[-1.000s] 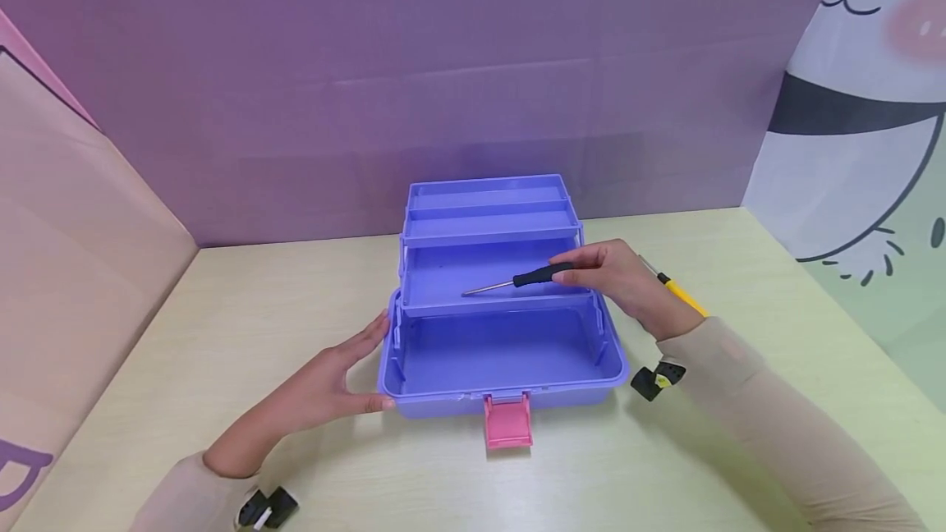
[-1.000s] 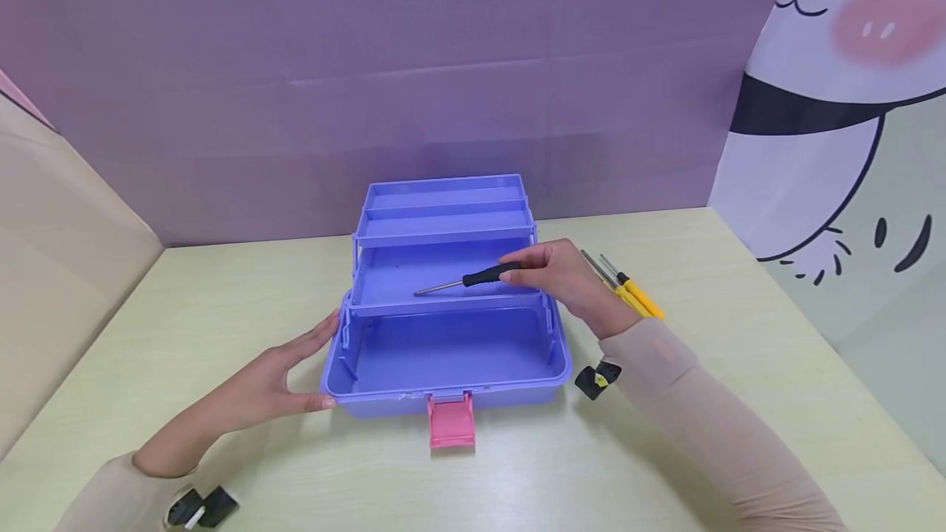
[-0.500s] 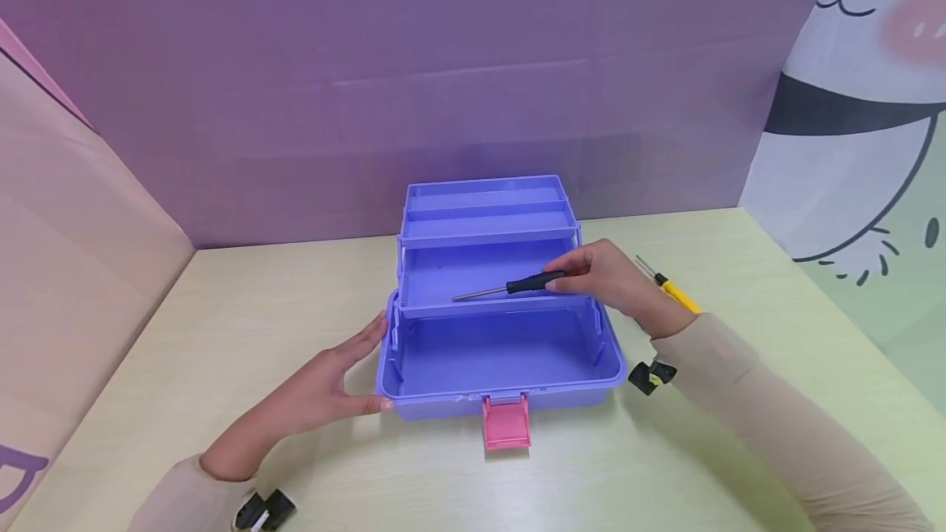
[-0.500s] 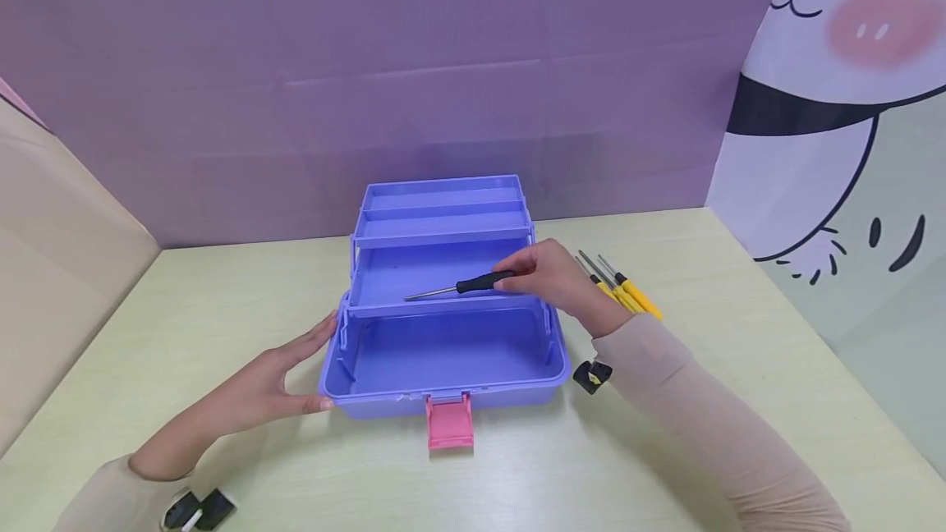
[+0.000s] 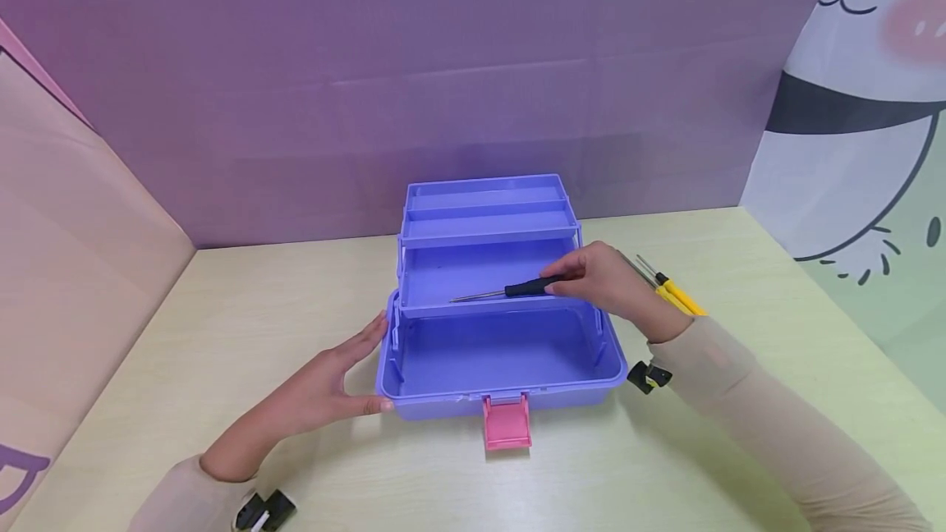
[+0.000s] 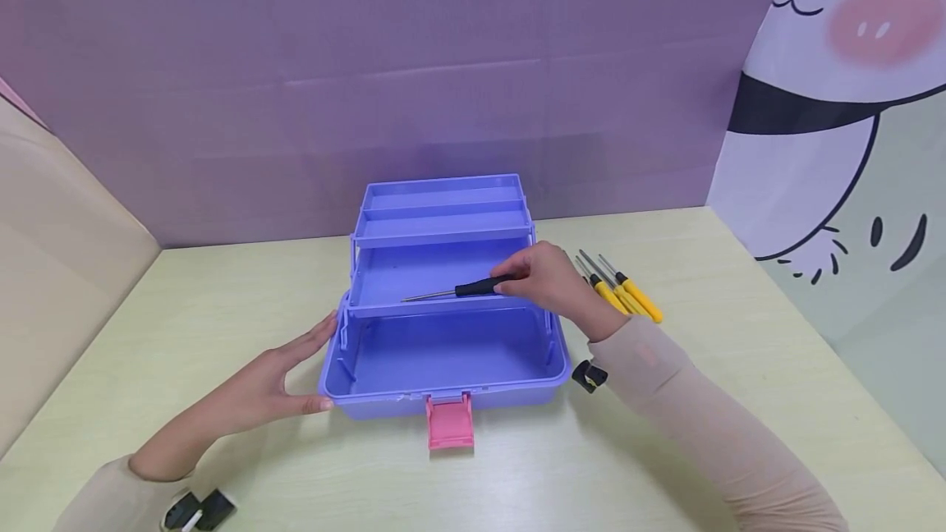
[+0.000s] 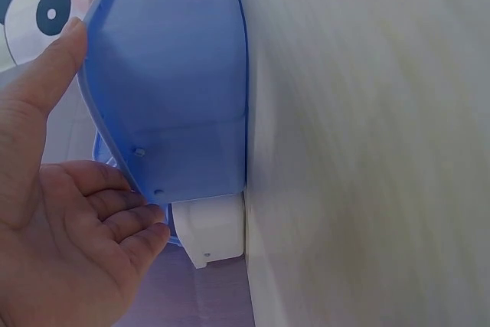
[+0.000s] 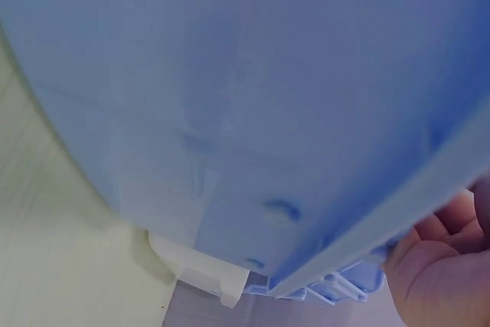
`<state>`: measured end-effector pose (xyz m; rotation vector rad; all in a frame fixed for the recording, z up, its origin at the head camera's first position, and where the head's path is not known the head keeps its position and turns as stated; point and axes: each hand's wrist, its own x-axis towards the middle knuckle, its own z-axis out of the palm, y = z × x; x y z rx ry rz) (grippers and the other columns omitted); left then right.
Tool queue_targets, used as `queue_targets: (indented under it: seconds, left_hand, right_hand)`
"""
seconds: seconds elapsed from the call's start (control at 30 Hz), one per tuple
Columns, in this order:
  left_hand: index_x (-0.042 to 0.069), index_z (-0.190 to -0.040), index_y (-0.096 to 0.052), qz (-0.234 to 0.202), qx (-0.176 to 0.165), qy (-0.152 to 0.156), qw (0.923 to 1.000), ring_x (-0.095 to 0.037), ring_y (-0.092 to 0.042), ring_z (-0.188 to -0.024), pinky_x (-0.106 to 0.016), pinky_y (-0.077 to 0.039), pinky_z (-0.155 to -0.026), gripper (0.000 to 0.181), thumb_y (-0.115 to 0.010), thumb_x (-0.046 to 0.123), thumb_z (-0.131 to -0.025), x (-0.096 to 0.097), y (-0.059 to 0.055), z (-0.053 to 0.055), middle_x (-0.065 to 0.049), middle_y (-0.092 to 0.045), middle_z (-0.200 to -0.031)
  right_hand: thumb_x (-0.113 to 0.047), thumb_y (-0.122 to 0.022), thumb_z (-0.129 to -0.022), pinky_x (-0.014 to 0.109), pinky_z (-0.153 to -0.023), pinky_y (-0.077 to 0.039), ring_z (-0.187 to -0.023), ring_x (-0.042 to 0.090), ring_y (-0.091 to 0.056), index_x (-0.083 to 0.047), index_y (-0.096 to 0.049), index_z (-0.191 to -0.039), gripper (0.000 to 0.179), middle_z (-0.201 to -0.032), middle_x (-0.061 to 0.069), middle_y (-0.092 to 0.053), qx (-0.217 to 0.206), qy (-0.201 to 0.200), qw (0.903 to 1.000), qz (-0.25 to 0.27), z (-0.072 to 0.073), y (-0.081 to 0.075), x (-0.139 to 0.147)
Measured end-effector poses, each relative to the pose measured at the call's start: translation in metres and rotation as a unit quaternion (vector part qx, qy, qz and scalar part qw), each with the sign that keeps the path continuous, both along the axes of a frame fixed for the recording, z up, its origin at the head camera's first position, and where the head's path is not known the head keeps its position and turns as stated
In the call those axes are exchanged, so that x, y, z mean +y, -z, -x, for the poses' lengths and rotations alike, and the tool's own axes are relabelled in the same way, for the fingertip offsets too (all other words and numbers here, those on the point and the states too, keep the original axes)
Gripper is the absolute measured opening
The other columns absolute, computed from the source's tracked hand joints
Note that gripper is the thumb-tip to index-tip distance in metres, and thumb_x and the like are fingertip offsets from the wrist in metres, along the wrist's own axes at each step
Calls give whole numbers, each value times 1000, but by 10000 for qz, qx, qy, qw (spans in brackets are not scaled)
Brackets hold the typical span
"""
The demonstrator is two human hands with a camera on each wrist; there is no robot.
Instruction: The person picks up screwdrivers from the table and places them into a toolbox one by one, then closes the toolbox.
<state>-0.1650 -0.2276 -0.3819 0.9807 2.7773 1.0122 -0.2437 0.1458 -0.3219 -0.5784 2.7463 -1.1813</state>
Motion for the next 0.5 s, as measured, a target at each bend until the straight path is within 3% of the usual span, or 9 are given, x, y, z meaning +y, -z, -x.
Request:
queue_targets:
  seconds: [0.5]
  left_hand:
    - [2, -149, -22, 17, -42, -25, 10000, -37, -26, -137, -54, -31, -105, 93, -74, 39, -80, -1, 1, -1, -14, -19, -155]
  right_hand:
    - [-5, -68, -85, 25, -66, -54, -78, 15, -65, -1, -74, -96, 14, -89, 10, -73, 142, -297, 9993, -182, 0, -2, -4]
